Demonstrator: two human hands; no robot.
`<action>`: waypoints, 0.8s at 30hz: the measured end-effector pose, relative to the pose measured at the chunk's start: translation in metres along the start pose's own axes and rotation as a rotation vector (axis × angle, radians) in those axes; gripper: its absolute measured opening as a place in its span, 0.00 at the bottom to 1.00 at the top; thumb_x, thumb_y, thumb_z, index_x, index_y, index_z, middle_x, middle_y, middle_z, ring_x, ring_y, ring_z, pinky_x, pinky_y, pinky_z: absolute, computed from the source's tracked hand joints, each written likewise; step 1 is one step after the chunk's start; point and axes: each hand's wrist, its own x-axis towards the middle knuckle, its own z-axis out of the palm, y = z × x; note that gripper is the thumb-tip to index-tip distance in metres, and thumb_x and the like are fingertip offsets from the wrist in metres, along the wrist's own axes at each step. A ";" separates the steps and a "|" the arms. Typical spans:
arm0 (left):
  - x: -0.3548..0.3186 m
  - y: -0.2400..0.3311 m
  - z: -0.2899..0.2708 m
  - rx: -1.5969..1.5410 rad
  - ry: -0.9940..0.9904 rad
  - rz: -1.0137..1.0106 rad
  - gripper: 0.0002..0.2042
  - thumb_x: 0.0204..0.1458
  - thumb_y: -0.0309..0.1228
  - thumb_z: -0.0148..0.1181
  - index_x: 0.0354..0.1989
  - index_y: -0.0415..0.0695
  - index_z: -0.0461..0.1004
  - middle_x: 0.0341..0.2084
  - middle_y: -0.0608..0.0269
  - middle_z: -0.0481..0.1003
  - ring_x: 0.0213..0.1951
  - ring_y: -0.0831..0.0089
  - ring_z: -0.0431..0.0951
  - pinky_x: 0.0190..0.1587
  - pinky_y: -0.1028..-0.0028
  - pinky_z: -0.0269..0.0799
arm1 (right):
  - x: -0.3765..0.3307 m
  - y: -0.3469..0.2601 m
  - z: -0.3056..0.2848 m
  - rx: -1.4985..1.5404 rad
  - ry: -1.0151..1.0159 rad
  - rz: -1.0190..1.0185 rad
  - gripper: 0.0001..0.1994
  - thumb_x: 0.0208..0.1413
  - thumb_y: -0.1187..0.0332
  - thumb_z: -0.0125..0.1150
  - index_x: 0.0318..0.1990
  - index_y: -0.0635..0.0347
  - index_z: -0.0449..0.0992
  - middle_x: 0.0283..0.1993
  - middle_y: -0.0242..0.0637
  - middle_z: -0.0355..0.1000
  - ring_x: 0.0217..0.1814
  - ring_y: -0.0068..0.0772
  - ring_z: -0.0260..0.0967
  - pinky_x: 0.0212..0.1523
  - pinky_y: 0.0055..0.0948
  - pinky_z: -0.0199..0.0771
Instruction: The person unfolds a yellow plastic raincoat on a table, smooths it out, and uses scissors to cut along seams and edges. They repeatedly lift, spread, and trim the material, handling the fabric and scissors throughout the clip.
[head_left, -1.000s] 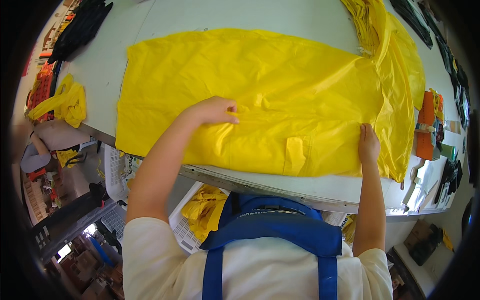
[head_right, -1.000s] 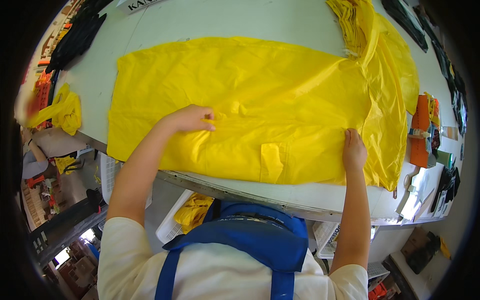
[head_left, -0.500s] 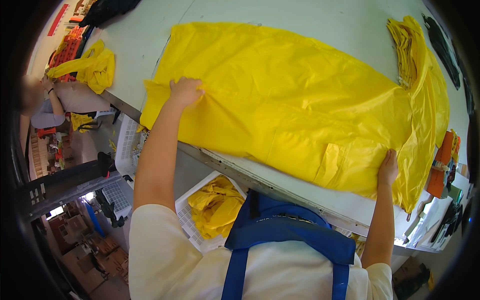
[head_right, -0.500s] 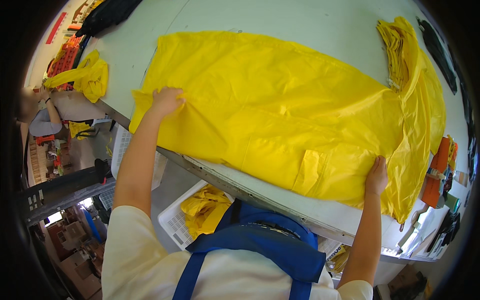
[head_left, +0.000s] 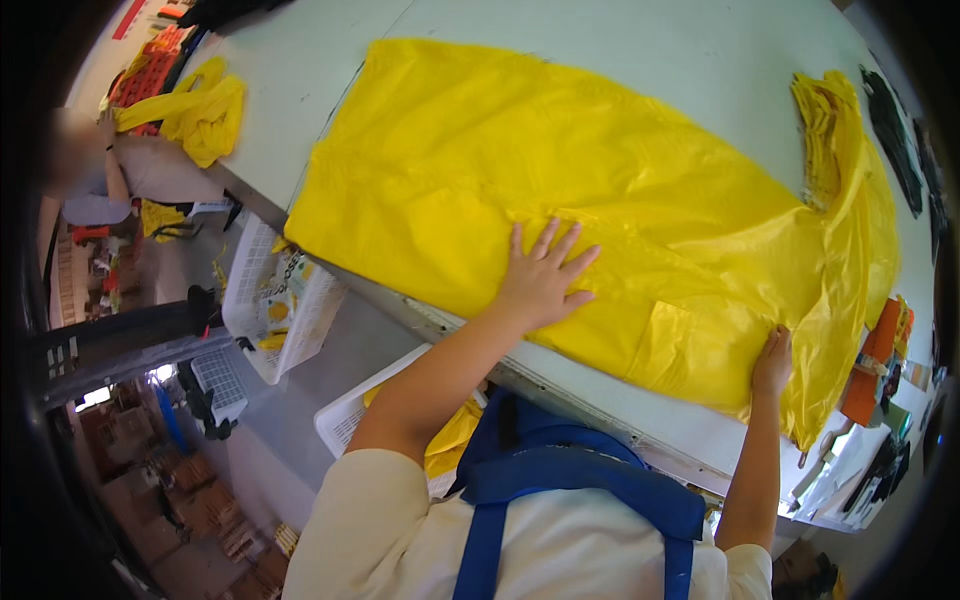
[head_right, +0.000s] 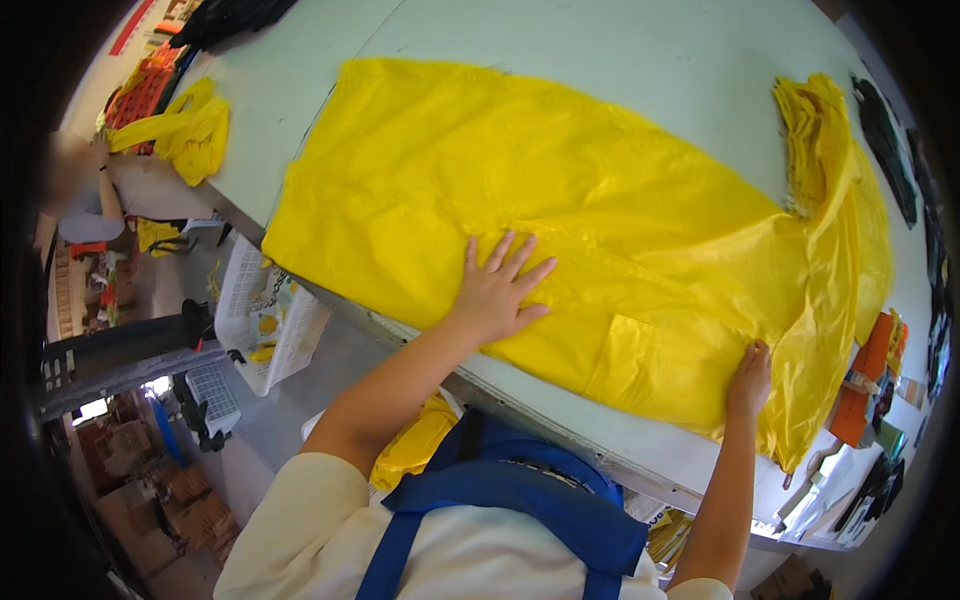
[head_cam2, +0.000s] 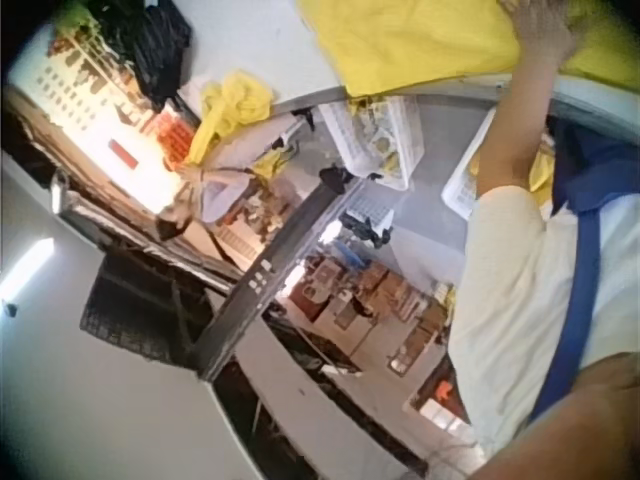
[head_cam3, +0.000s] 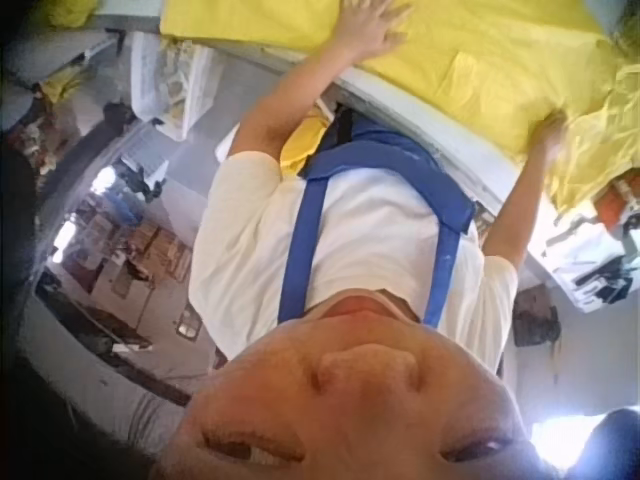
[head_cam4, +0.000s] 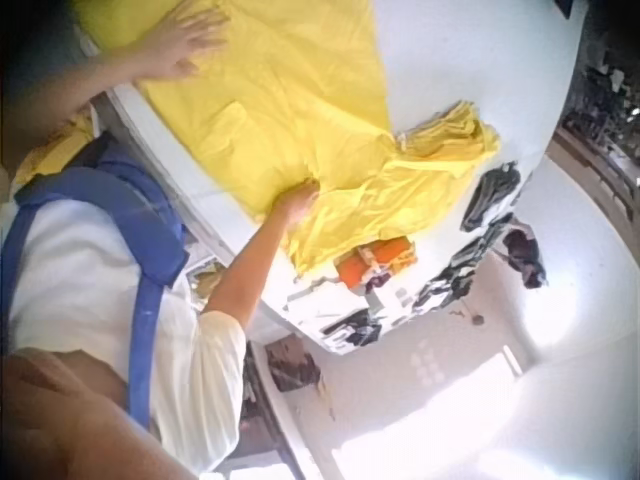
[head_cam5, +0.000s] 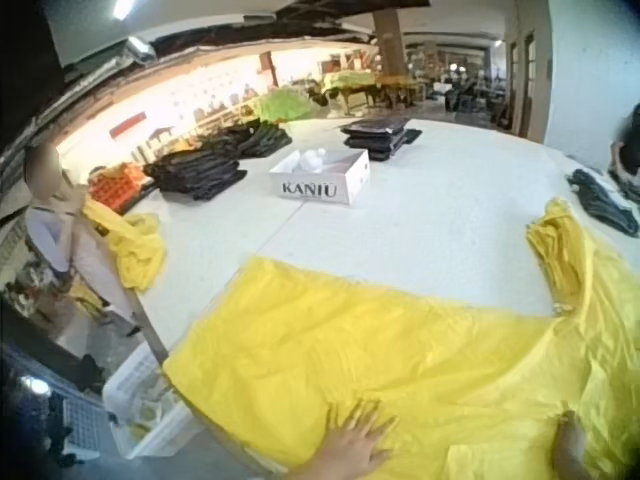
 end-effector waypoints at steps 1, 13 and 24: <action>0.000 0.000 0.000 0.006 -0.010 -0.011 0.31 0.49 0.57 0.50 0.63 0.63 0.59 0.65 0.59 0.52 0.67 0.54 0.47 0.60 0.35 0.34 | -0.003 0.002 -0.011 -0.108 0.031 -0.054 0.15 0.63 0.57 0.40 0.48 0.54 0.67 0.46 0.45 0.71 0.47 0.53 0.66 0.43 0.44 0.68; -0.036 0.020 -0.026 0.045 -0.278 0.054 0.30 0.49 0.54 0.53 0.62 0.61 0.60 0.63 0.57 0.54 0.64 0.53 0.52 0.57 0.39 0.44 | -0.075 0.075 -0.073 -0.211 -0.504 0.131 0.17 0.61 0.54 0.42 0.39 0.57 0.70 0.31 0.55 0.72 0.35 0.60 0.69 0.34 0.51 0.68; 0.183 0.175 0.024 -0.435 -0.025 0.546 0.23 0.49 0.32 0.57 0.54 0.39 0.66 0.52 0.52 0.66 0.53 0.56 0.67 0.53 0.61 0.65 | 0.226 0.065 -0.094 0.200 0.162 -0.195 0.19 0.57 0.61 0.55 0.52 0.61 0.67 0.51 0.50 0.68 0.54 0.51 0.64 0.54 0.39 0.64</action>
